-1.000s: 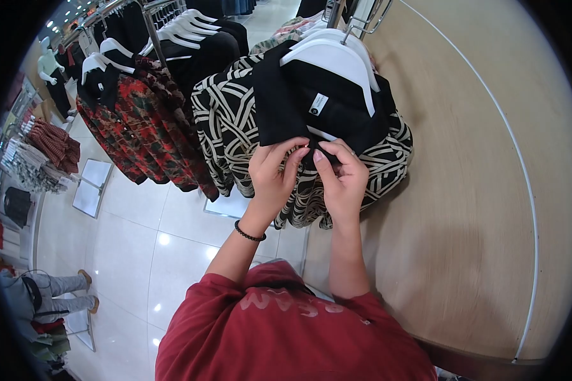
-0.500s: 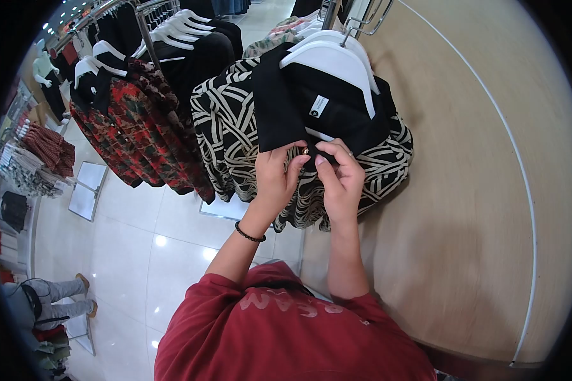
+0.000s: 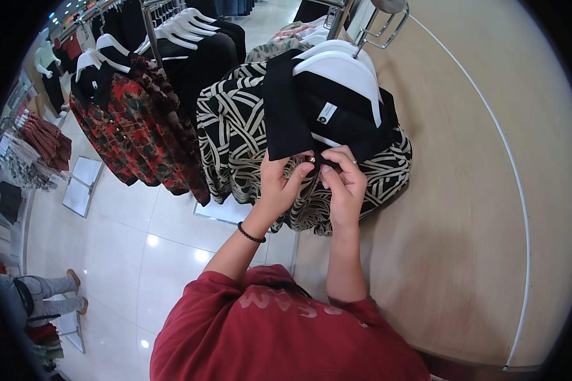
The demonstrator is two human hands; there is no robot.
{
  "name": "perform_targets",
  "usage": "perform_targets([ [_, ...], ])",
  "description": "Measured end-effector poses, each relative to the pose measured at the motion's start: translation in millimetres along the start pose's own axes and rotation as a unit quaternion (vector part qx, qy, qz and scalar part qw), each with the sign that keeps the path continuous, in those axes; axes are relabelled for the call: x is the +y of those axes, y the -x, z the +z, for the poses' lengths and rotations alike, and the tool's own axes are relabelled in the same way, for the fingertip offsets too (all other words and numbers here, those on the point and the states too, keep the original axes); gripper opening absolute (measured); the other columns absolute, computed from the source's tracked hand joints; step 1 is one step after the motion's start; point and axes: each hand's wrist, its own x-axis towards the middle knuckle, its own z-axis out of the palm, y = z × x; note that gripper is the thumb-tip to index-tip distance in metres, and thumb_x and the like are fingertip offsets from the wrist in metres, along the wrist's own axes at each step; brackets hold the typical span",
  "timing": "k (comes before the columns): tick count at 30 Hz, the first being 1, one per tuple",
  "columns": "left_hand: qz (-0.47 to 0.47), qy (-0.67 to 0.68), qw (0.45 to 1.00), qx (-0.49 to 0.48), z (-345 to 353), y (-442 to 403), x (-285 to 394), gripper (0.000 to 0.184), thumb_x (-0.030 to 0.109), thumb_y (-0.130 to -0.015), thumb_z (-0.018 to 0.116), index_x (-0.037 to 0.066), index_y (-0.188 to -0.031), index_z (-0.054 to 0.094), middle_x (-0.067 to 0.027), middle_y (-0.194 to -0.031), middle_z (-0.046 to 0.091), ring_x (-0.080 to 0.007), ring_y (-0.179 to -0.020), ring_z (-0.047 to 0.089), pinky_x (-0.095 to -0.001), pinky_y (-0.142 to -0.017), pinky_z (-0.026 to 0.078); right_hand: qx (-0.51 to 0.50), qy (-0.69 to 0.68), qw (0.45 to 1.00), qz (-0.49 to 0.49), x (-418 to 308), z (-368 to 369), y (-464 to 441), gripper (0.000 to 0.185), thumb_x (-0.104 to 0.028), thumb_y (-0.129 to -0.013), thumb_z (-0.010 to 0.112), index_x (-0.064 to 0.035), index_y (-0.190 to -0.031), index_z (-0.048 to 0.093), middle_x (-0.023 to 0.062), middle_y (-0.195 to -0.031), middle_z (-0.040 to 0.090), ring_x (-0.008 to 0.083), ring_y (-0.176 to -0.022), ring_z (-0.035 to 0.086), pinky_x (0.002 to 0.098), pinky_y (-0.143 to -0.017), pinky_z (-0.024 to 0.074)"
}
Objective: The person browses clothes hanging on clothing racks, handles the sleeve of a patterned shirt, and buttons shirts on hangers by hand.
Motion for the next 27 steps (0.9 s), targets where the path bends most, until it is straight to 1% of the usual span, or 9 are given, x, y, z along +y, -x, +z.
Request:
perform_targets([
  [3, 0.109, -0.119, 0.982, 0.097, 7, 0, 11, 0.016, 0.008, -0.075, 0.074, 0.006, -0.089, 0.066, -0.0040, -0.075, 0.066, -0.0227, -0.069, 0.062, -0.0326, -0.063, 0.047, -0.021, 0.001, 1.000, -0.008, -2, -1, 1, 0.021, 0.007, -0.081, 0.053, 0.0040, -0.102, 0.059, 0.0046, -0.100, 0.051, 0.0070, -0.082, 0.049, 0.0186, -0.067, 0.0390],
  [7, 0.084, -0.123, 0.987, 0.061, 8, 6, 22, 0.016, 0.003, -0.072, 0.075, 0.006, -0.084, 0.064, -0.0056, -0.078, 0.065, -0.0206, -0.067, 0.061, -0.0305, -0.063, 0.046, -0.061, 0.011, 0.998, -0.011, -12, -2, 2, 0.026, 0.006, -0.082, 0.055, 0.0031, -0.108, 0.057, 0.0055, -0.107, 0.050, 0.0076, -0.085, 0.051, 0.0188, -0.070, 0.0413],
  [12, 0.055, -0.094, 0.994, 0.003, -7, 4, 13, 0.019, 0.009, -0.075, 0.074, 0.004, -0.090, 0.063, -0.0058, -0.080, 0.064, -0.0194, -0.065, 0.061, -0.0298, -0.058, 0.047, -0.040, 0.091, 0.995, -0.028, -2, 2, 9, 0.035, 0.005, -0.084, 0.056, 0.0019, -0.118, 0.054, 0.0080, -0.121, 0.047, 0.0103, -0.087, 0.058, 0.0216, -0.073, 0.0477],
  [14, 0.039, -0.081, 0.996, -0.028, -20, 4, 7, 0.021, 0.015, -0.078, 0.073, 0.005, -0.092, 0.061, -0.0049, -0.083, 0.064, -0.0191, -0.063, 0.061, -0.0300, -0.054, 0.047, -0.008, 0.120, 0.991, -0.059, -4, 13, 14, 0.037, 0.004, -0.083, 0.057, 0.0019, -0.120, 0.053, 0.0122, -0.128, 0.045, 0.0119, -0.083, 0.060, 0.0212, -0.072, 0.0483],
  [17, -0.024, -0.088, 0.989, -0.118, -56, 10, -1, 0.030, 0.020, -0.081, 0.071, 0.007, -0.106, 0.058, -0.0038, -0.088, 0.064, -0.0185, -0.059, 0.062, -0.0296, -0.054, 0.048, 0.041, 0.187, 0.964, -0.187, 11, 27, 35, 0.038, 0.004, -0.081, 0.058, 0.0009, -0.119, 0.055, 0.0166, -0.130, 0.046, 0.0145, -0.076, 0.062, 0.0239, -0.071, 0.0505],
  [20, -0.024, -0.146, 0.970, -0.192, -113, 9, -17, 0.032, 0.022, -0.083, 0.069, 0.011, -0.111, 0.056, -0.0046, -0.086, 0.065, -0.0188, -0.060, 0.063, -0.0305, -0.054, 0.048, -0.079, 0.277, 0.913, -0.290, 23, 45, 53, 0.035, 0.005, -0.079, 0.060, 0.0003, -0.113, 0.059, 0.0199, -0.125, 0.052, 0.0185, -0.073, 0.064, 0.0280, -0.071, 0.0526],
  [22, -0.071, -0.176, 0.965, -0.179, -159, 7, -23, 0.033, 0.021, -0.082, 0.070, 0.010, -0.110, 0.057, -0.0054, -0.085, 0.066, -0.0201, -0.063, 0.064, -0.0304, -0.056, 0.049, -0.158, 0.238, 0.922, -0.261, 33, 65, 62, 0.031, 0.005, -0.076, 0.062, -0.0010, -0.107, 0.063, 0.0191, -0.115, 0.059, 0.0210, -0.077, 0.066, 0.0311, -0.072, 0.0537],
  [23, -0.097, -0.201, 0.962, -0.156, -183, 7, -26, 0.033, 0.020, -0.082, 0.071, 0.009, -0.110, 0.057, -0.0057, -0.085, 0.067, -0.0194, -0.064, 0.064, -0.0297, -0.057, 0.049, -0.210, 0.225, 0.916, -0.256, 36, 75, 61, 0.027, 0.009, -0.078, 0.058, 0.0023, -0.104, 0.061, 0.0197, -0.114, 0.058, 0.0249, -0.090, 0.062, 0.0272, -0.064, 0.0532],
  [27, -0.218, -0.242, 0.945, -0.043, -281, 23, -42, 0.028, 0.013, -0.083, 0.069, 0.007, -0.108, 0.059, -0.0061, -0.085, 0.067, -0.0138, -0.068, 0.065, -0.0271, -0.060, 0.050, -0.286, 0.191, 0.927, -0.152, 66, 107, 72, 0.028, 0.007, -0.077, 0.060, -0.0004, -0.104, 0.063, 0.0156, -0.108, 0.063, 0.0215, -0.080, 0.066, 0.0289, -0.067, 0.0527],
])
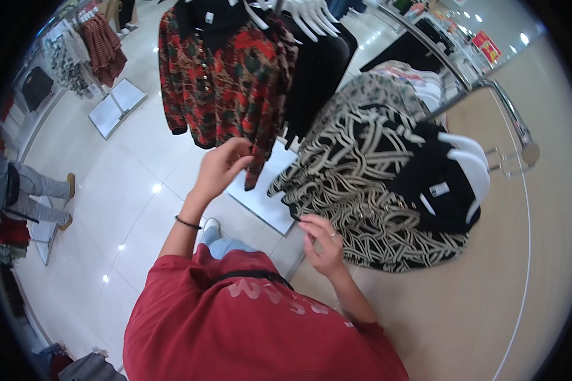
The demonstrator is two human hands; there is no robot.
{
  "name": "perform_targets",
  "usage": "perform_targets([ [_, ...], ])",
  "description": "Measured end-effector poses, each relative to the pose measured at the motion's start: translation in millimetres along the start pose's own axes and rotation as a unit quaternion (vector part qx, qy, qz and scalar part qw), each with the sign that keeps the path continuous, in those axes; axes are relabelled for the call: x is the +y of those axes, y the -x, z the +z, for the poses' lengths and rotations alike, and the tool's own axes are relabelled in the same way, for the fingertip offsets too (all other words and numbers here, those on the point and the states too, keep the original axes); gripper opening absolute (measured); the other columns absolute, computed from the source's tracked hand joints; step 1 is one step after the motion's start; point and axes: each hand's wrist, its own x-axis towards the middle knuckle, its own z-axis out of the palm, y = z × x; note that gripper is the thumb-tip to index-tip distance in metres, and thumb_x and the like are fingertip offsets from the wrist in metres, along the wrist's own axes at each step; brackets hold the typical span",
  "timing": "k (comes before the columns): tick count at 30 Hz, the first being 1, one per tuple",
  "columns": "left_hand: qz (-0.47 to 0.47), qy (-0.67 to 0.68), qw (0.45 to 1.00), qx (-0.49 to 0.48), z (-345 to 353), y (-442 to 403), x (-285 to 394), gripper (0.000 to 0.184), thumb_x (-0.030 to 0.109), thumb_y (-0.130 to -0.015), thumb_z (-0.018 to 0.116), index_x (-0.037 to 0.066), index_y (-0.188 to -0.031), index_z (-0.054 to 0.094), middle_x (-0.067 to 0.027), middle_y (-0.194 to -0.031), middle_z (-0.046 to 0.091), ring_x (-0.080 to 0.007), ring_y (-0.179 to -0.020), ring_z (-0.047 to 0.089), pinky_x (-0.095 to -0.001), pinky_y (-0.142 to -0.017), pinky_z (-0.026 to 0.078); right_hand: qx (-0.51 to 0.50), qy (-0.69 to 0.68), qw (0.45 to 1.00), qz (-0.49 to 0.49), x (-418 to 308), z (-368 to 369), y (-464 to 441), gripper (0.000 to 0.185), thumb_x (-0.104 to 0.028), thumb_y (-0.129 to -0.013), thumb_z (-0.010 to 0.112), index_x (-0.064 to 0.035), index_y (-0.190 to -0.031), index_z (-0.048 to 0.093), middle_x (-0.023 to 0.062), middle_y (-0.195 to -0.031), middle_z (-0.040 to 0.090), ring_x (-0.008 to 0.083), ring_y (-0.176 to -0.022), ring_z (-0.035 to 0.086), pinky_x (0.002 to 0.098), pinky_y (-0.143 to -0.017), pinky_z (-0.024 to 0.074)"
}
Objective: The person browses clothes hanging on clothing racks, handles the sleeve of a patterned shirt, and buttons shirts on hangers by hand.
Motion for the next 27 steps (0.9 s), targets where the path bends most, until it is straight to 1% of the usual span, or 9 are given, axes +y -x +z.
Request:
perform_targets([
  [2, -0.064, -0.006, 0.996, 0.063, -26, 8, -30, 0.024, 0.011, -0.085, 0.068, 0.005, -0.106, 0.060, -0.0066, -0.085, 0.067, -0.0123, -0.068, 0.065, -0.0262, -0.060, 0.050, -0.025, -0.031, 0.999, 0.008, 7, 17, -10, 0.026, 0.009, -0.078, 0.058, 0.0023, -0.104, 0.062, 0.0171, -0.109, 0.062, 0.0187, -0.078, 0.063, 0.0255, -0.064, 0.0505],
  [4, -0.123, -0.003, 0.984, 0.126, -47, 13, -56, 0.020, 0.011, -0.086, 0.067, 0.003, -0.103, 0.060, -0.0071, -0.085, 0.068, -0.0124, -0.067, 0.064, -0.0256, -0.060, 0.051, -0.013, -0.065, 0.997, 0.035, 11, 36, -26, 0.026, 0.008, -0.080, 0.057, 0.0027, -0.104, 0.062, 0.0170, -0.109, 0.062, 0.0170, -0.074, 0.063, 0.0249, -0.063, 0.0495],
  [7, -0.156, 0.030, 0.975, 0.157, -68, 12, -63, 0.017, 0.009, -0.089, 0.063, -0.001, -0.103, 0.060, -0.0077, -0.090, 0.065, -0.0121, -0.075, 0.064, -0.0235, -0.064, 0.051, 0.005, -0.129, 0.988, 0.081, 7, 73, -44, 0.025, 0.008, -0.081, 0.055, 0.0035, -0.105, 0.061, 0.0163, -0.107, 0.061, 0.0136, -0.067, 0.060, 0.0243, -0.062, 0.0483],
  [11, -0.150, 0.068, 0.968, 0.187, -74, 5, -72, 0.016, 0.007, -0.089, 0.062, -0.002, -0.102, 0.060, -0.0071, -0.089, 0.064, -0.0117, -0.077, 0.063, -0.0248, -0.066, 0.052, -0.026, -0.160, 0.985, 0.051, -2, 96, -80, 0.026, 0.009, -0.081, 0.054, 0.0032, -0.105, 0.061, 0.0161, -0.106, 0.061, 0.0135, -0.067, 0.060, 0.0243, -0.061, 0.0478],
  [16, -0.160, 0.091, 0.966, 0.179, -78, 4, -84, 0.015, 0.009, -0.089, 0.063, -0.001, -0.101, 0.060, -0.0063, -0.089, 0.064, -0.0124, -0.078, 0.063, -0.0254, -0.067, 0.053, -0.063, -0.171, 0.982, 0.050, -4, 113, -107, 0.028, 0.006, -0.079, 0.056, 0.0002, -0.106, 0.063, 0.0138, -0.104, 0.063, 0.0159, -0.066, 0.062, 0.0249, -0.061, 0.0491],
  [18, -0.172, 0.090, 0.963, 0.185, -83, 5, -90, 0.015, 0.009, -0.089, 0.063, -0.001, -0.100, 0.061, -0.0063, -0.089, 0.064, -0.0129, -0.079, 0.064, -0.0258, -0.067, 0.053, -0.063, -0.178, 0.980, 0.064, 0, 120, -110, 0.027, 0.006, -0.079, 0.056, 0.0003, -0.105, 0.063, 0.0139, -0.104, 0.063, 0.0159, -0.066, 0.061, 0.0249, -0.061, 0.0488],
  [21, -0.141, 0.111, 0.960, 0.216, -93, -4, -101, 0.013, 0.007, -0.088, 0.064, -0.001, -0.098, 0.062, -0.0061, -0.086, 0.067, -0.0112, -0.071, 0.064, -0.0237, -0.063, 0.052, -0.057, -0.208, 0.971, 0.100, 4, 130, -117, 0.026, 0.006, -0.080, 0.055, 0.0012, -0.104, 0.063, 0.0135, -0.102, 0.063, 0.0151, -0.067, 0.060, 0.0249, -0.061, 0.0485],
  [23, -0.126, 0.113, 0.962, 0.216, -104, -15, -103, 0.013, 0.007, -0.088, 0.064, -0.001, -0.098, 0.062, -0.0057, -0.087, 0.067, -0.0109, -0.072, 0.064, -0.0233, -0.064, 0.052, -0.049, -0.237, 0.962, 0.125, 9, 140, -126, 0.025, 0.006, -0.080, 0.055, 0.0016, -0.103, 0.063, 0.0131, -0.101, 0.063, 0.0147, -0.067, 0.060, 0.0250, -0.062, 0.0486],
  [27, -0.095, 0.111, 0.968, 0.205, -125, -51, -101, 0.012, 0.006, -0.088, 0.064, -0.001, -0.097, 0.062, -0.0055, -0.087, 0.067, -0.0105, -0.073, 0.064, -0.0230, -0.064, 0.052, -0.022, -0.265, 0.956, 0.125, 18, 162, -157, 0.025, 0.006, -0.081, 0.054, 0.0010, -0.103, 0.064, 0.0116, -0.098, 0.063, 0.0140, -0.066, 0.061, 0.0247, -0.062, 0.0489],
])
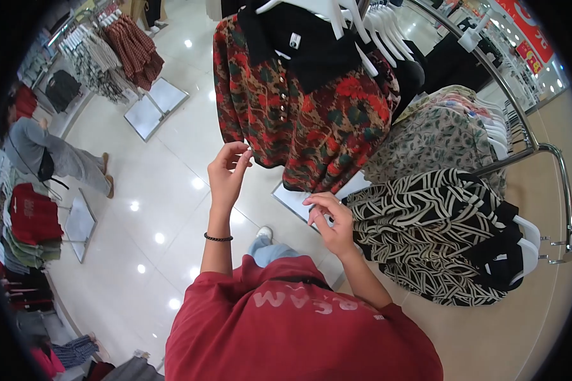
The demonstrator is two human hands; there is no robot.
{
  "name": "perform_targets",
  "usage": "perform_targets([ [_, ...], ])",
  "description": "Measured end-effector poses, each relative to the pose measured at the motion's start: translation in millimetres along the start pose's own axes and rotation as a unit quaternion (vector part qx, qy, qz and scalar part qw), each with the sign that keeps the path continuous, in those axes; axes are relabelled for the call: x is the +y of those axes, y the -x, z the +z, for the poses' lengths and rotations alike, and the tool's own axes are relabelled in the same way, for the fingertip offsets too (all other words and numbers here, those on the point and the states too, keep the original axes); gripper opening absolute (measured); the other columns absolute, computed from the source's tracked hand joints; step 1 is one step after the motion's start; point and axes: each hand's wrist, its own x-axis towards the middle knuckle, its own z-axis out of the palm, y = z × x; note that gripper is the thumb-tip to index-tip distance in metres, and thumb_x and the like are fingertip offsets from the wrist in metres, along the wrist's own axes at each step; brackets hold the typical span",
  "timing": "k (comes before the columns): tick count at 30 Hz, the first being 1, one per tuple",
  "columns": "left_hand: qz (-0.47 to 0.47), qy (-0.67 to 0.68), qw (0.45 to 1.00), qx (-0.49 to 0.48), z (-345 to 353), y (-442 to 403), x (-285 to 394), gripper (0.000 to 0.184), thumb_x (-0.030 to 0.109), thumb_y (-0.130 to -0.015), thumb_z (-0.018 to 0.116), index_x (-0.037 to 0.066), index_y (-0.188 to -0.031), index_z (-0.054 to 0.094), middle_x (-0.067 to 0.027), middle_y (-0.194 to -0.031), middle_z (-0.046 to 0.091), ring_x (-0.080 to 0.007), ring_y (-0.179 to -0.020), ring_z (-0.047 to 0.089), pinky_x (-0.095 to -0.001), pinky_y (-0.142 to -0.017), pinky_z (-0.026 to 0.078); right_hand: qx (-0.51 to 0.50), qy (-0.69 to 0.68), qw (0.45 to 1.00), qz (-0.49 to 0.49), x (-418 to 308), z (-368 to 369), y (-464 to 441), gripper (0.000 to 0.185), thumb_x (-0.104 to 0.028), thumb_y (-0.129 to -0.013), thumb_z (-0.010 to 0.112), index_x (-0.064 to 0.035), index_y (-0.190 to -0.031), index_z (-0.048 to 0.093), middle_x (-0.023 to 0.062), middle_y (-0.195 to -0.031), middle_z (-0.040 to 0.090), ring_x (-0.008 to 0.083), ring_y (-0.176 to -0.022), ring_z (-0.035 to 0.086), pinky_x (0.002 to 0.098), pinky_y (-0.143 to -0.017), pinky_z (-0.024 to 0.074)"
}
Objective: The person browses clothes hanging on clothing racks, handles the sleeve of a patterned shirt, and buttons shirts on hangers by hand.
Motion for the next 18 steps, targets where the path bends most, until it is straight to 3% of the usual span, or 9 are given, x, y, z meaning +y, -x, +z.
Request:
perform_targets([
  [9, 0.061, -0.036, 0.992, -0.104, 18, -82, 22, 0.012, 0.007, -0.088, 0.064, 0.000, -0.098, 0.061, -0.0041, -0.085, 0.068, -0.0097, -0.077, 0.065, -0.0224, -0.069, 0.050, 0.094, -0.120, 0.987, 0.041, 39, 25, -52, 0.020, 0.003, -0.088, 0.051, 0.0028, -0.107, 0.060, 0.0086, -0.094, 0.064, 0.0101, -0.068, 0.059, 0.0233, -0.062, 0.0483],
  [12, 0.041, -0.034, 0.989, -0.135, 14, -95, 23, 0.013, 0.007, -0.088, 0.065, 0.000, -0.099, 0.061, -0.0042, -0.086, 0.068, -0.0102, -0.078, 0.066, -0.0223, -0.069, 0.050, 0.120, -0.161, 0.977, 0.073, 60, 30, -59, 0.021, 0.001, -0.090, 0.050, 0.0018, -0.109, 0.060, 0.0085, -0.094, 0.064, 0.0094, -0.067, 0.058, 0.0228, -0.061, 0.0475],
  [18, 0.056, -0.027, 0.988, -0.141, 2, -123, 16, 0.014, 0.007, -0.089, 0.064, 0.002, -0.101, 0.060, -0.0037, -0.083, 0.066, -0.0086, -0.075, 0.064, -0.0214, -0.064, 0.050, 0.169, -0.190, 0.962, 0.096, 74, 33, -75, 0.021, -0.001, -0.092, 0.048, 0.0013, -0.110, 0.058, 0.0060, -0.092, 0.062, 0.0067, -0.065, 0.054, 0.0192, -0.060, 0.0424],
])
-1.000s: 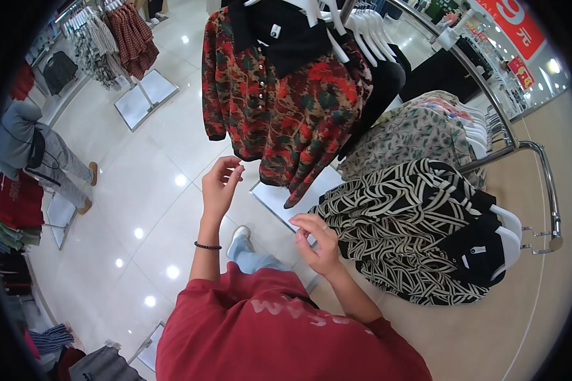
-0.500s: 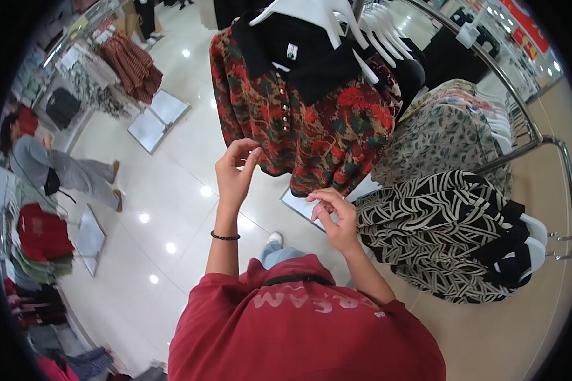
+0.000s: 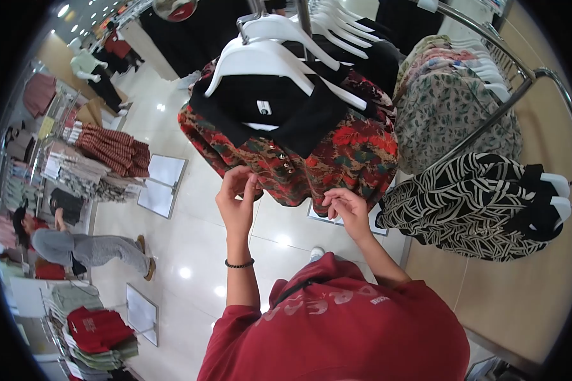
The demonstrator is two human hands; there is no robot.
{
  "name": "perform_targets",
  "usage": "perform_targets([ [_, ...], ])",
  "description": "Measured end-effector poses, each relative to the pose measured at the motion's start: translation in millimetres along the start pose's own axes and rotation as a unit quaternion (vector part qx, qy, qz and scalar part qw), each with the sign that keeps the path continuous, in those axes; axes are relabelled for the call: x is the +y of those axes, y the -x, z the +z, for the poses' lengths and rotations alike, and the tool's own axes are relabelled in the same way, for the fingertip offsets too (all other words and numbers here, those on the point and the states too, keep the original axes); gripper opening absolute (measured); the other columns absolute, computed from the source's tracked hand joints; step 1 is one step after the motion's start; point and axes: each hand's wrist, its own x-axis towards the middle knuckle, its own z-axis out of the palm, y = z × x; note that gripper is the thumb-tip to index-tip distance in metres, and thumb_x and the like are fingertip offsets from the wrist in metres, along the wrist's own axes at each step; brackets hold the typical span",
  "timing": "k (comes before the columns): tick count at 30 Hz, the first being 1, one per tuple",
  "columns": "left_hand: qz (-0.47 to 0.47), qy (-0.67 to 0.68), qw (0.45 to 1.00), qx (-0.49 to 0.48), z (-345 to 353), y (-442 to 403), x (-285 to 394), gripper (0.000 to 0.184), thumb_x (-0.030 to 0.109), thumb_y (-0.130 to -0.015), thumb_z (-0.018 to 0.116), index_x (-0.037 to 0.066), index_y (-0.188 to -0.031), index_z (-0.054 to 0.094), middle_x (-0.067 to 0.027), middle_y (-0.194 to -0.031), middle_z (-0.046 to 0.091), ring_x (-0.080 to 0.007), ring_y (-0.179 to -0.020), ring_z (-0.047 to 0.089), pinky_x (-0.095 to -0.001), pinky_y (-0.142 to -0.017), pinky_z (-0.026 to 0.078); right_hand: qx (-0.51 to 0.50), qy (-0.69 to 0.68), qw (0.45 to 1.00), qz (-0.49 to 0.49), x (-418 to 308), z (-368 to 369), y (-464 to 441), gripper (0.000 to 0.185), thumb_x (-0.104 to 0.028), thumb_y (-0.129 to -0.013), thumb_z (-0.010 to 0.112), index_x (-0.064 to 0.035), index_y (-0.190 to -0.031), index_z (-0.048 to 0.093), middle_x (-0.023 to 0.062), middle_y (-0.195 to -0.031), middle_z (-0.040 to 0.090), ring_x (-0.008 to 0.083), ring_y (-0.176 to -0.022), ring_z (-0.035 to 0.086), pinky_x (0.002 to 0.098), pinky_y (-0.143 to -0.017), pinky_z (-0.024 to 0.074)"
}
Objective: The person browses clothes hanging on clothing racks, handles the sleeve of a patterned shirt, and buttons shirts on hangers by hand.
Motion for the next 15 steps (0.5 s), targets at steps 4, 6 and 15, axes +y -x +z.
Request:
perform_targets([
  [4, -0.004, -0.015, 1.000, 0.001, -5, -10, 0, 0.017, 0.008, -0.091, 0.063, 0.001, -0.105, 0.057, -0.0026, -0.085, 0.063, -0.0090, -0.077, 0.062, -0.0219, -0.069, 0.049, 0.014, -0.009, 1.000, 0.006, -4, 7, -13, 0.020, 0.000, -0.093, 0.047, 0.0021, -0.109, 0.058, 0.0057, -0.092, 0.061, 0.0065, -0.065, 0.054, 0.0193, -0.061, 0.0430],
  [6, 0.014, -0.006, 1.000, 0.012, 0, -13, -4, 0.016, 0.006, -0.089, 0.064, 0.001, -0.104, 0.059, -0.0030, -0.083, 0.065, -0.0079, -0.075, 0.062, -0.0195, -0.063, 0.048, 0.015, -0.005, 1.000, 0.004, -10, 10, -18, 0.019, 0.000, -0.093, 0.047, 0.0024, -0.109, 0.058, 0.0056, -0.092, 0.061, 0.0064, -0.065, 0.054, 0.0196, -0.061, 0.0435],
  [15, 0.061, -0.284, 0.949, -0.122, 55, -21, -30, 0.035, 0.039, -0.074, 0.078, 0.005, -0.079, 0.067, -0.0079, -0.064, 0.066, -0.0233, -0.057, 0.065, -0.0320, -0.054, 0.050, 0.068, 0.024, 0.997, -0.004, -17, 9, -13, 0.024, 0.000, -0.091, 0.048, 0.0018, -0.113, 0.056, 0.0086, -0.104, 0.063, 0.0086, -0.069, 0.058, 0.0204, -0.062, 0.0438],
])
